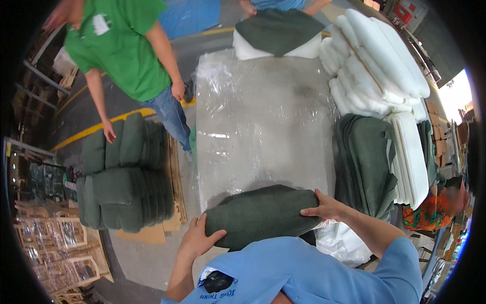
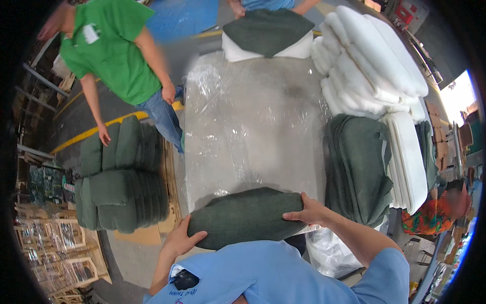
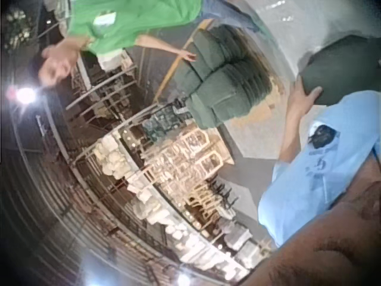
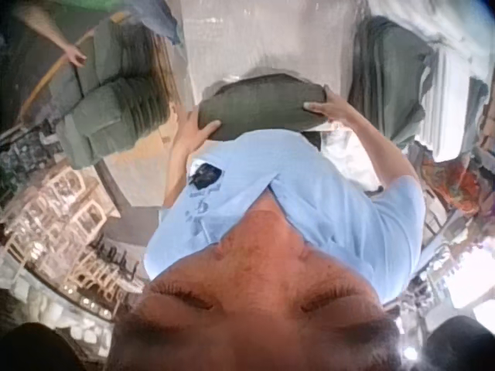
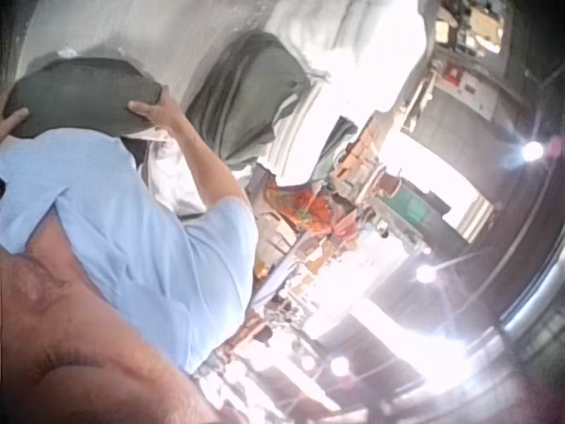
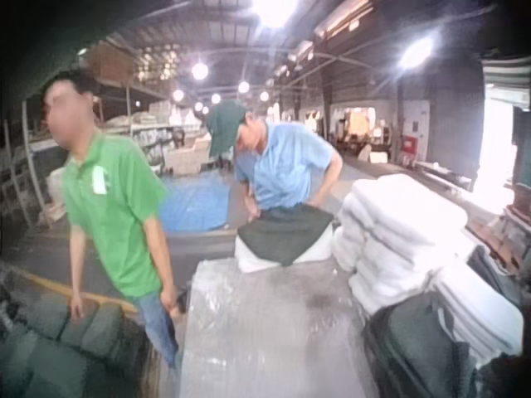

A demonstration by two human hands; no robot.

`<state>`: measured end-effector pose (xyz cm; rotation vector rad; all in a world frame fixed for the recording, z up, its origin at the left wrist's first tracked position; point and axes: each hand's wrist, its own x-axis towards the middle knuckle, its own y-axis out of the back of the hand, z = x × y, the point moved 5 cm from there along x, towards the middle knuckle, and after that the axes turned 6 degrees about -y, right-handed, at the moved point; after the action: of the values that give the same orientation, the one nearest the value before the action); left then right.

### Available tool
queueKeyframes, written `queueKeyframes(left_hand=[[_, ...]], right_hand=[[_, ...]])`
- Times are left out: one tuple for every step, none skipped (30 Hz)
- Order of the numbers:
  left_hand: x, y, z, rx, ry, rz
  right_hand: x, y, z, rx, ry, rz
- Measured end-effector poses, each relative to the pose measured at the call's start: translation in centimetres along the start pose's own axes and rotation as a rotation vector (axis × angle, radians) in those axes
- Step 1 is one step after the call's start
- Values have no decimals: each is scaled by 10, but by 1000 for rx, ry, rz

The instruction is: The person inserts white foam cushions into green fabric covers at a work table. They align the foam, pull the cover over it, and smooth the edges before stacking the finished cushions.

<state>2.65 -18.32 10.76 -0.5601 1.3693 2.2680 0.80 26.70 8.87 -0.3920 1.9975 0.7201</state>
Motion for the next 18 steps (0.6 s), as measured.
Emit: queueKeyframes(left_hand=[[-4, -10, -4, -130, 20, 37], [-5, -19, -7, -258, 44, 76], [-7, -25, -7, -378, 68, 108], [-4, -23, -4, -401, 120, 97], [1, -20, -2, -424, 173, 83], [7, -16, 1, -440, 223, 89], [10, -20, -2, -418, 259, 80], [13, -23, -5, -400, 298, 52], [17, -24, -9, -380, 331, 28], [22, -26, -12, -360, 364, 3], [26, -28, -14, -364, 372, -9], [31, -29, -17, -363, 379, -20], [36, -29, -19, -361, 388, -28], [40, -30, -21, -341, 414, -53], [44, -30, -24, -321, 444, -73], [47, -30, -26, -301, 474, -94], [51, -33, -29, -275, 489, -116], [56, -35, -32, -250, 503, -139]], right_hand=[[-1, -4, -4, 26, -25, -29], [1, -8, -8, 53, -53, -57], [10, -12, -8, 133, -54, -20], [23, -16, 1, 161, -102, -34], [35, -20, 12, 188, -153, -47], [43, -17, 7, 215, -185, -58], [45, -14, 5, 111, -217, -10], [50, -14, 2, 83, -247, -25], [56, -13, -2, 58, -273, -35], [60, -11, -3, 33, -300, -46], [68, -10, 1, 4, -296, -29], [80, -11, 7, -20, -290, -13], [90, -12, 10, -46, -280, 0], [100, -12, 14, -36, -253, -6], [108, -13, 12, -28, -220, -15], [113, -13, 12, -19, -188, -24], [117, -13, 15, -31, -211, -11], [119, -13, 18, -44, -232, 2]])
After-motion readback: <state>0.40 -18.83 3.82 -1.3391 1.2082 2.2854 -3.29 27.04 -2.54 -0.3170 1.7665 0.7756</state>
